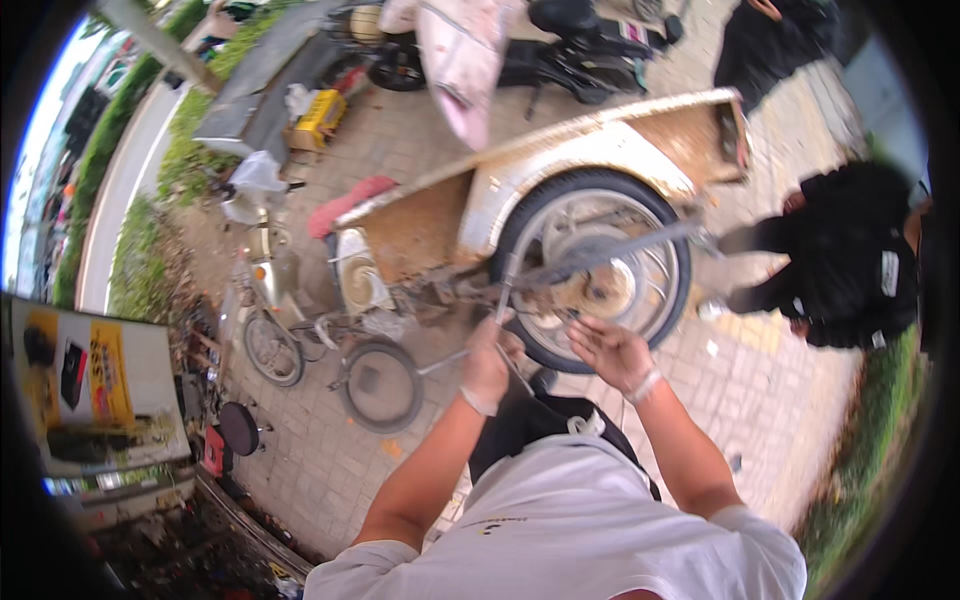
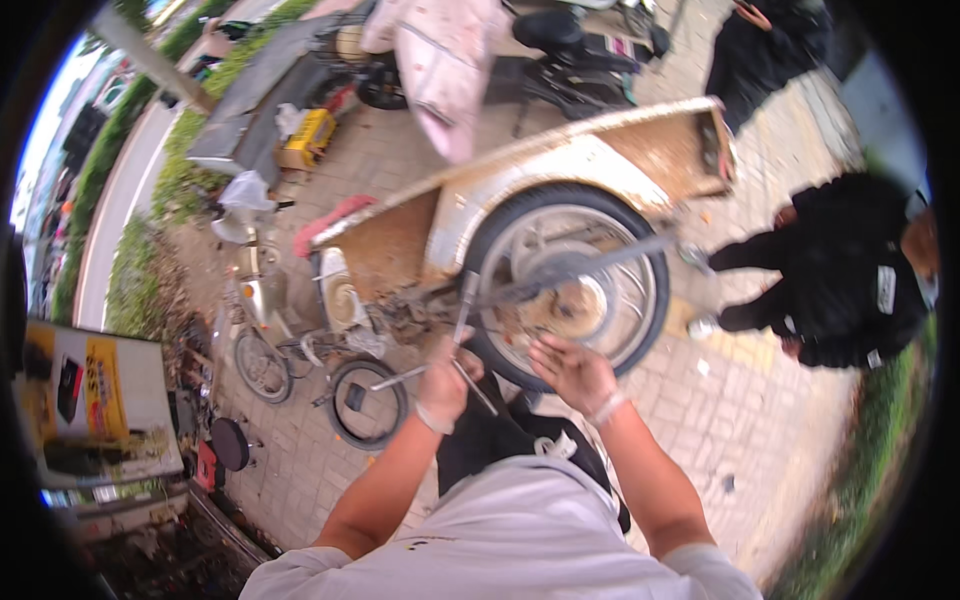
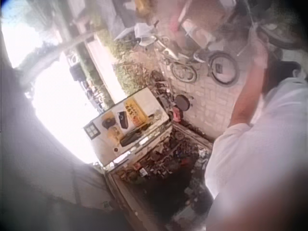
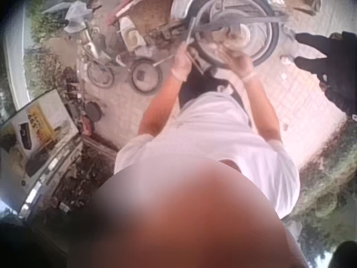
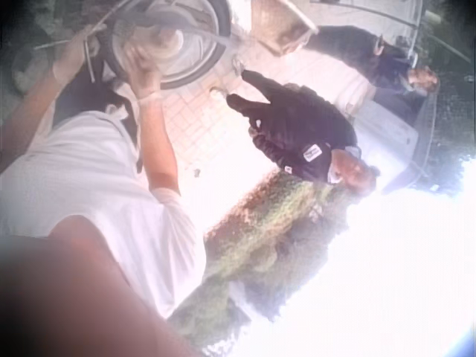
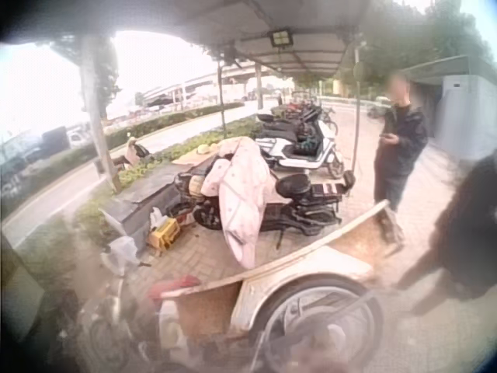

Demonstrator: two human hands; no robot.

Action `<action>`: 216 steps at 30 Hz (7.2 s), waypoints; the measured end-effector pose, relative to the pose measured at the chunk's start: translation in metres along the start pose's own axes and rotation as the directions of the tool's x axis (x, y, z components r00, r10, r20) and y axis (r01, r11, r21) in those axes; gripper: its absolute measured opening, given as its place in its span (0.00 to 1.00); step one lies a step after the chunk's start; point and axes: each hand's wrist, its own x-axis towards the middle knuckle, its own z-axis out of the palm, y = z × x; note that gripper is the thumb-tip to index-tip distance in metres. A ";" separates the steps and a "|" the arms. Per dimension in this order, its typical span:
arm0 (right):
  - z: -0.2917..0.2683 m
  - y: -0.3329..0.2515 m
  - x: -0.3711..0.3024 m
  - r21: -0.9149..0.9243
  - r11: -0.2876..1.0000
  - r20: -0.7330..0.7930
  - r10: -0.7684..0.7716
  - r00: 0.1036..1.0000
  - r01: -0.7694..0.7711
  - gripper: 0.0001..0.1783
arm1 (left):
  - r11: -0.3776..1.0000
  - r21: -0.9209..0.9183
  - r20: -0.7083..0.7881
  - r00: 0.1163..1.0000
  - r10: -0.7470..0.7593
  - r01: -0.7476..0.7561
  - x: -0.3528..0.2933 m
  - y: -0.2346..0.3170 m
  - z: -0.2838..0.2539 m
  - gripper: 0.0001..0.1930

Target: The person works on a rusty mechanical assembly attached to a wheel, using a wrench and a screwdriver to loosen and tighten bolts. The person manipulates the wheel and surrounding components while standing in a cluttered outdoor workspace.

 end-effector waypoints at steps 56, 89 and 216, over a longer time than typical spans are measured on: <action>-0.004 0.068 0.013 -0.260 0.965 -0.041 0.012 0.999 -0.022 0.08 | 0.948 0.317 0.043 0.999 -0.009 -0.005 -0.036 -0.003 0.050 0.30; -0.047 0.058 0.093 -0.877 0.440 -0.459 -0.641 0.616 -0.195 0.20 | 0.903 0.387 0.080 0.982 0.169 -0.187 -0.028 -0.004 0.020 0.28; -0.045 0.062 0.123 -0.819 -0.202 -0.209 -0.767 0.607 -0.537 0.19 | 0.568 0.766 0.070 0.917 0.393 -0.302 -0.012 0.111 -0.193 0.21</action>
